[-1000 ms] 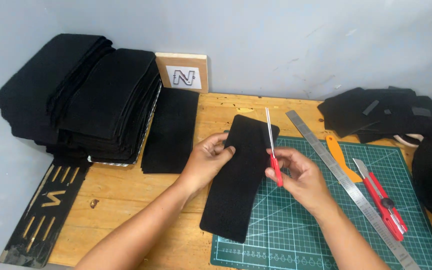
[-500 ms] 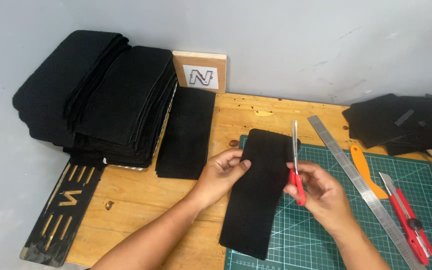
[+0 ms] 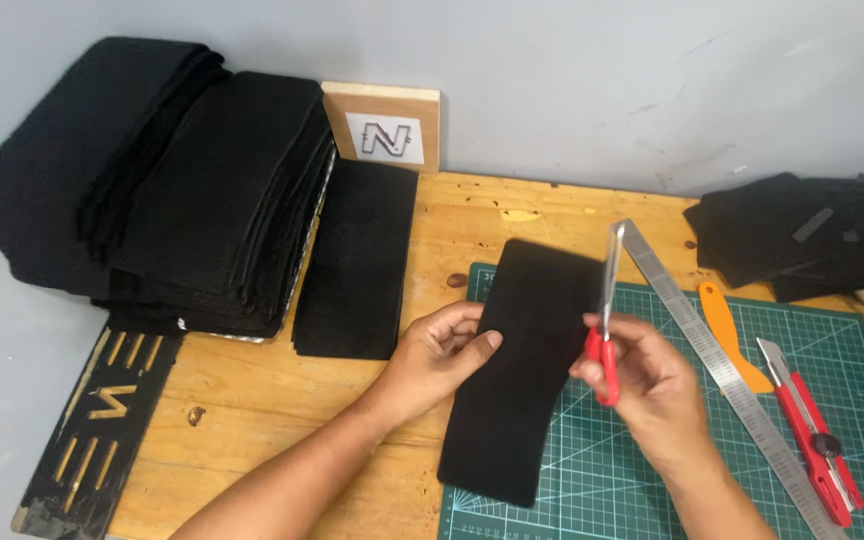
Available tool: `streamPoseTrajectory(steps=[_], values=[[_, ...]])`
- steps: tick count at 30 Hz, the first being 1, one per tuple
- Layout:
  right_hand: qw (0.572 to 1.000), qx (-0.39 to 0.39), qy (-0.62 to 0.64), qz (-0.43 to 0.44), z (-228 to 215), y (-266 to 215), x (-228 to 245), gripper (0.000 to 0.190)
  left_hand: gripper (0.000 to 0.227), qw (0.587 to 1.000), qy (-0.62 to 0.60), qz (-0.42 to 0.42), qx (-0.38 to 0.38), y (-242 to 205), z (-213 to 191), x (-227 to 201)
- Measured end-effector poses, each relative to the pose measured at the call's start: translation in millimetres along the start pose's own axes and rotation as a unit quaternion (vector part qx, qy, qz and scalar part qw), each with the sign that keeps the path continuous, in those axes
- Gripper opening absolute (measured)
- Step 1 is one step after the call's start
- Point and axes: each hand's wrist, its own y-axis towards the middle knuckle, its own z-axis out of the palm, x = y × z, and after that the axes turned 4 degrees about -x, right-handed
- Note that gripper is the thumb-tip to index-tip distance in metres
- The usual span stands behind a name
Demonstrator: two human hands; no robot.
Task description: Trim black fabric strips with scissors and smooth them using a plastic scraper on a cutting mat
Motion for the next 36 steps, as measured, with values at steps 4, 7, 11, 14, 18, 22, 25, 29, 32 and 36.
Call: streamPoseTrajectory(steps=[4, 7, 11, 14, 18, 22, 25, 29, 32, 36], values=[[1.000, -0.024, 0.017, -0.003, -3, 3, -3, 0.046, 0.013, 1.000, -0.017, 0.018, 0.015, 6, 0, 25], [0.999, -0.010, 0.048, 0.007, -4, 0, -4, 0.042, 0.028, 0.995, -0.015, -0.015, -0.101, 10, -2, 39], [1.000, 0.017, 0.007, 0.006, 5, -1, 11, 0.036, 0.014, 0.991, -0.113, 0.032, -0.066, 11, -10, 12], [0.999, 0.033, 0.007, 0.012, 5, 0, 9, 0.037, 0.016, 0.987, -0.134, 0.023, -0.089, 15, -14, 9], [0.999, 0.042, 0.017, 0.024, 6, -1, 7, 0.036, 0.015, 0.985, -0.138, 0.040, -0.092, 15, -14, 5], [0.998, 0.053, 0.016, 0.009, 5, 0, 6, 0.037, 0.016, 0.980, -0.171, 0.051, -0.093, 22, -17, 23], [0.998, 0.059, 0.015, 0.017, 5, -1, 5, 0.037, 0.008, 0.981, -0.149, 0.071, -0.106, 23, -17, 25], [0.997, 0.072, 0.026, 0.013, 6, -1, 2, 0.036, 0.015, 0.981, -0.157, 0.051, -0.097, 20, -16, 19], [0.996, 0.081, 0.017, 0.017, 6, -1, 3, 0.037, 0.016, 0.981, -0.163, 0.058, -0.089, 21, -16, 21], [0.995, 0.096, 0.007, 0.042, 6, -2, 4, 0.038, 0.010, 0.978, -0.182, 0.080, -0.067, 19, -16, 16]])
